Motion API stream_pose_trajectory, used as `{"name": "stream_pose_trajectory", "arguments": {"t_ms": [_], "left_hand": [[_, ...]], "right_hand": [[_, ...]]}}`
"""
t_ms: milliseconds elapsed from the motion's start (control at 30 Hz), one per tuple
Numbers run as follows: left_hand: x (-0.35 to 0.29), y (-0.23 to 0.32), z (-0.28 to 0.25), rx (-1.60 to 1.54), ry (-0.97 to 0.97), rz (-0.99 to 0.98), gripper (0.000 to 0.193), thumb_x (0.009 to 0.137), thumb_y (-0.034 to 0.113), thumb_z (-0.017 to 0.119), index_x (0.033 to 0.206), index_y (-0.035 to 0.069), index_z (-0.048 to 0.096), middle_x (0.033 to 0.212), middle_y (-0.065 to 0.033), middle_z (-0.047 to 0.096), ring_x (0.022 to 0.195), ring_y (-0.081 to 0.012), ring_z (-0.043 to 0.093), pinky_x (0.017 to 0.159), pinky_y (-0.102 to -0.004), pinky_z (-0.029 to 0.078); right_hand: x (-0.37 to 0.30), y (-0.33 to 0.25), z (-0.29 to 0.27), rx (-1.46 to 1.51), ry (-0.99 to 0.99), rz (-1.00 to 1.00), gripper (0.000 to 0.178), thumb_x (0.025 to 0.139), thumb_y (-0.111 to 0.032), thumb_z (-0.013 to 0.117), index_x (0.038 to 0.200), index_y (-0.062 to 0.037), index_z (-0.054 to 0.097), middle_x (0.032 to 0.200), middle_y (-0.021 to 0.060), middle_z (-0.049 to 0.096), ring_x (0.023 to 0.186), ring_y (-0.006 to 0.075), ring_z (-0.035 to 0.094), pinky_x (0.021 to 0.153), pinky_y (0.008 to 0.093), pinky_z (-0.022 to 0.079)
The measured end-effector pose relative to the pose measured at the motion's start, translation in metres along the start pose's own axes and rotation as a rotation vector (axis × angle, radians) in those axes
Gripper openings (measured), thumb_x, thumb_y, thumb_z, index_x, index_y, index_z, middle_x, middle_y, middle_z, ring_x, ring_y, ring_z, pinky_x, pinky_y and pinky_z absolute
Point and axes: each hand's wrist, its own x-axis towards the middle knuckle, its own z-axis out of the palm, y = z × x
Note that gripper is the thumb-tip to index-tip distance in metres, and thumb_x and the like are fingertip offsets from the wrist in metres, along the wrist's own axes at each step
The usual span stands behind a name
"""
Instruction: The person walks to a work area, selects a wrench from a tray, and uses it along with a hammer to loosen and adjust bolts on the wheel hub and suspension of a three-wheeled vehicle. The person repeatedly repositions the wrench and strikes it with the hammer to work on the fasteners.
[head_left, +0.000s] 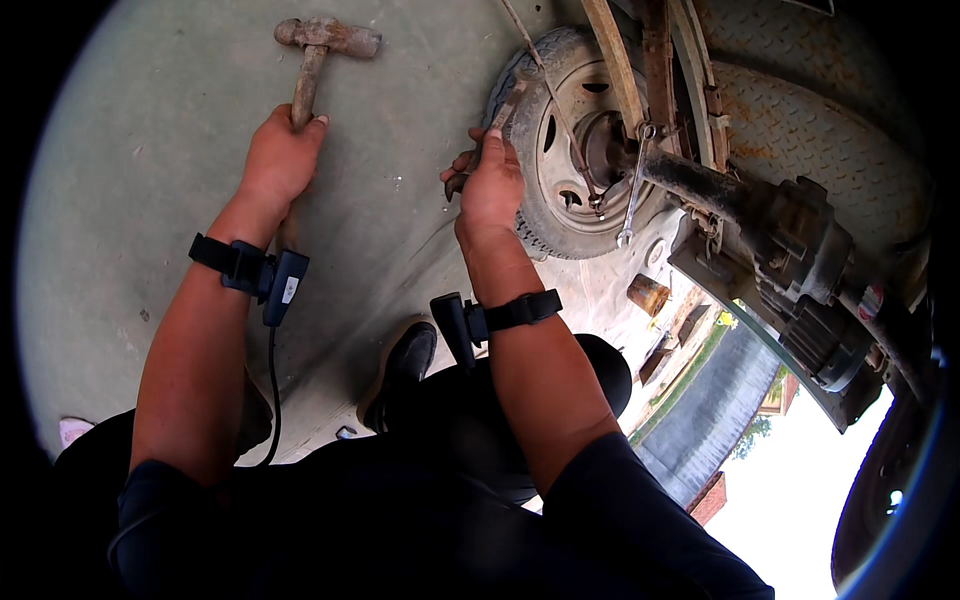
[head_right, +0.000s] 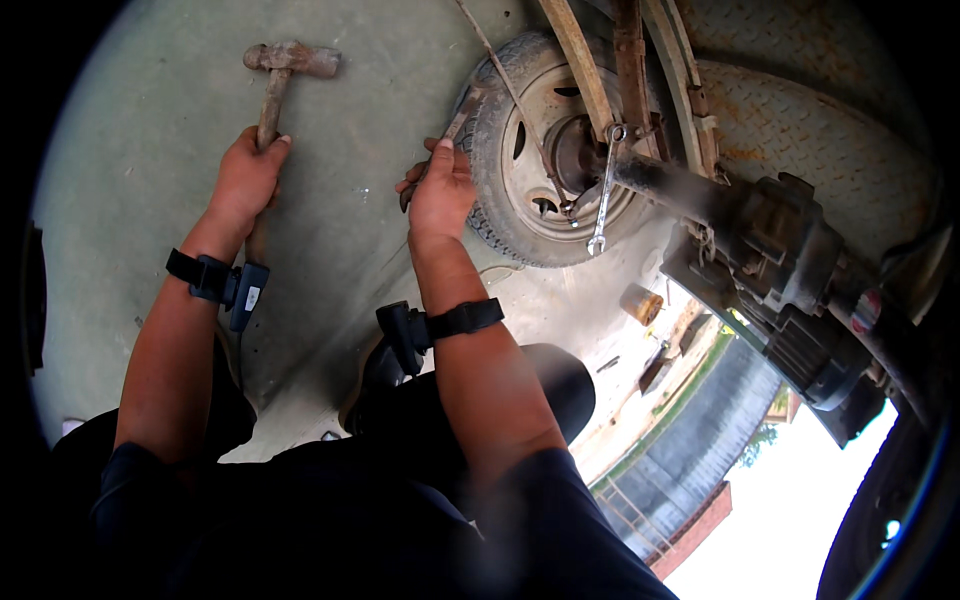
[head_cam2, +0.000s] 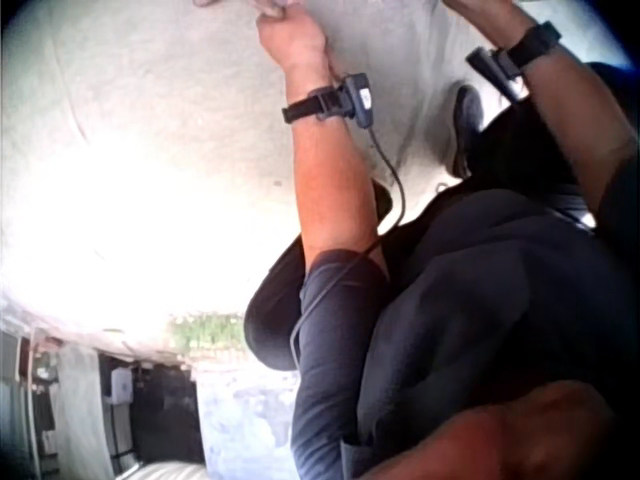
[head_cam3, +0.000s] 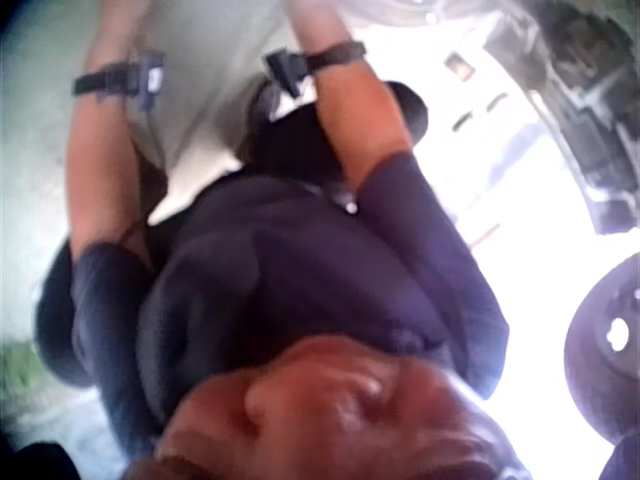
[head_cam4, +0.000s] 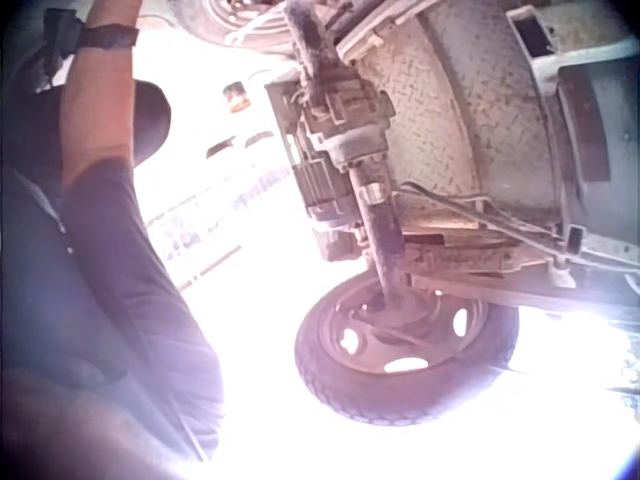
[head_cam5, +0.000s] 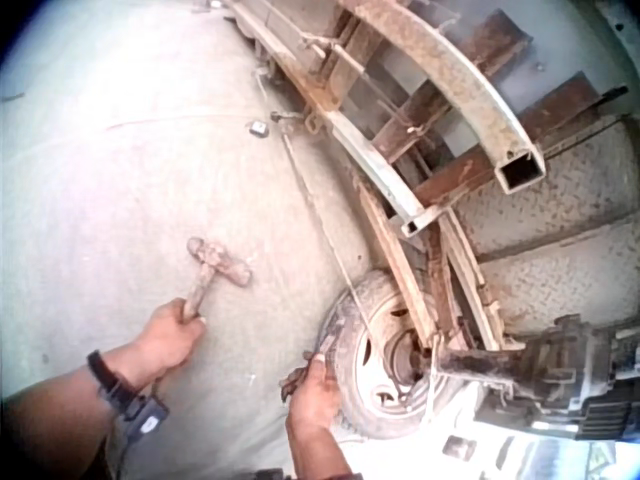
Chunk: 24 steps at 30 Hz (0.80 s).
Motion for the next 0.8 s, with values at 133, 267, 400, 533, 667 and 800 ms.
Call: {"name": "stream_pose_trajectory", "arguments": {"t_ms": [133,267,400,533,667,800], "left_hand": [[0.016,-0.022,-0.003,0.173,0.094,0.121,0.033,0.094,0.027,0.059,0.111,-0.002,0.057,0.072,-0.0041,0.057,0.056,-0.0122,0.054,0.052,-0.0302,0.044],[0.022,-0.025,-0.007,0.297,0.152,0.155,0.039,0.092,0.026,0.06,0.117,-0.004,0.058,0.088,-0.0137,0.064,0.076,-0.0238,0.06,0.07,-0.0358,0.049],[0.014,-0.01,-0.009,0.309,0.148,0.109,0.045,0.09,0.029,0.059,0.121,-0.003,0.058,0.111,-0.0261,0.066,0.105,-0.0406,0.063,0.092,-0.043,0.049],[0.012,-0.005,-0.011,0.298,0.16,0.119,0.048,0.089,0.028,0.059,0.125,-0.004,0.056,0.113,-0.0259,0.066,0.106,-0.0395,0.063,0.093,-0.0409,0.049],[0.013,-0.002,-0.013,0.247,0.158,0.11,0.052,0.089,0.027,0.06,0.129,-0.004,0.054,0.113,-0.0258,0.065,0.106,-0.037,0.064,0.092,-0.0392,0.049],[0.015,0.0,-0.015,0.214,0.16,0.097,0.053,0.089,0.027,0.06,0.131,-0.004,0.052,0.115,-0.0246,0.065,0.106,-0.0345,0.064,0.091,-0.0382,0.05]], "right_hand": [[-0.007,0.003,0.011,-0.041,-0.049,-0.015,0.034,0.102,-0.034,0.047,0.104,-0.0031,0.062,0.06,0.0031,0.054,0.046,0.012,0.053,0.043,0.0266,0.038],[-0.013,-0.001,0.015,-0.127,-0.11,-0.051,0.036,0.101,-0.034,0.049,0.104,-0.0029,0.065,0.06,0.0023,0.055,0.048,0.0107,0.052,0.046,0.0263,0.04],[-0.01,-0.013,0.009,-0.211,-0.149,-0.08,0.036,0.099,-0.035,0.052,0.105,-0.0037,0.069,0.062,0.0028,0.058,0.053,0.0103,0.055,0.051,0.026,0.045],[-0.007,-0.034,-0.002,-0.324,-0.196,-0.098,0.036,0.098,-0.036,0.055,0.107,-0.0057,0.071,0.065,0.0036,0.059,0.058,0.0106,0.056,0.058,0.027,0.049],[0.003,-0.042,-0.025,-0.505,-0.259,-0.203,0.036,0.097,-0.036,0.055,0.11,-0.0068,0.071,0.069,0.0027,0.06,0.063,0.011,0.057,0.063,0.0275,0.049],[0.002,-0.058,-0.038,-0.377,-0.417,-0.056,0.036,0.099,-0.036,0.053,0.114,-0.0066,0.069,0.073,0.0016,0.059,0.065,0.013,0.058,0.062,0.0268,0.046]]}}
